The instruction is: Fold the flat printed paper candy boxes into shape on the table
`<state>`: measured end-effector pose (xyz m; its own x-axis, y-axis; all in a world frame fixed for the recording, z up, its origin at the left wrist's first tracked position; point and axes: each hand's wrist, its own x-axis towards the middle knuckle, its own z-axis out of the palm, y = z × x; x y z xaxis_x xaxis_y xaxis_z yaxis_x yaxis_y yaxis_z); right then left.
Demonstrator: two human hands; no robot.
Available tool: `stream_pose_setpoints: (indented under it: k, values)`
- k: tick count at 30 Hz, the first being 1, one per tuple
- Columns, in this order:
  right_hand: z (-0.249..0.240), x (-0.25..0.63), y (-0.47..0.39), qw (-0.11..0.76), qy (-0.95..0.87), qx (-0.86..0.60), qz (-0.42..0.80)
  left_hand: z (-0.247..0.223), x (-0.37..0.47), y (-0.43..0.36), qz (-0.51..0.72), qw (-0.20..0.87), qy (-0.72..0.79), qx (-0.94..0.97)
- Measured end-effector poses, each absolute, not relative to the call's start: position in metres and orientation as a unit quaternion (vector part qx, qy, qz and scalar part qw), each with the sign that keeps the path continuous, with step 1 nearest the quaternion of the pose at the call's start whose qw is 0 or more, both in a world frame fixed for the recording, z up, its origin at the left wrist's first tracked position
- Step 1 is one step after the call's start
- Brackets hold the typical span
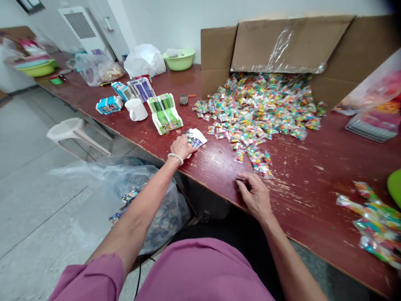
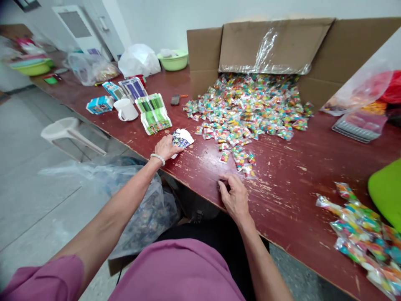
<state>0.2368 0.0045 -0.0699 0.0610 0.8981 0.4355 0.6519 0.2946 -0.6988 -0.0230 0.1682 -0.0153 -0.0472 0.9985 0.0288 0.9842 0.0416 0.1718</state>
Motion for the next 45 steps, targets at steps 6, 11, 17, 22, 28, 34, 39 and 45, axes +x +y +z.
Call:
stream_pose_setpoints:
  k: [6,11,17,22,28,34,39,45]
  values:
    - [-0.069,0.235,0.004,0.437,-0.673,-0.58,0.138,-0.017,-0.024,0.162,0.094,0.023,0.725,0.682]
    - [-0.071,0.236,0.005,0.435,-0.673,-0.584,0.13,-0.016,-0.024,0.163,0.115,0.013,0.723,0.681]
    - [-0.064,0.229,-0.001,0.475,-0.606,-0.61,0.187,0.009,-0.024,0.137,0.179,-0.022,0.707,0.683]
    - [-0.027,0.193,-0.013,0.572,-0.471,-0.551,0.383,0.016,0.002,0.046,0.244,0.049,0.54,0.804]
    - [-0.001,0.185,-0.021,0.562,-0.399,-0.483,0.54,0.015,0.009,-0.011,0.282,0.48,0.509,0.657]
    - [0.012,0.187,-0.039,0.486,-0.48,-0.427,0.593,0.023,0.003,-0.007,0.108,0.865,0.239,0.428]
    - [0.017,0.185,-0.044,0.49,-0.437,-0.389,0.646,0.01,0.014,-0.019,0.165,0.87,0.241,0.397]
    - [0.015,0.182,-0.051,0.498,-0.416,-0.371,0.665,0.008,0.024,-0.022,0.248,0.812,0.306,0.432]
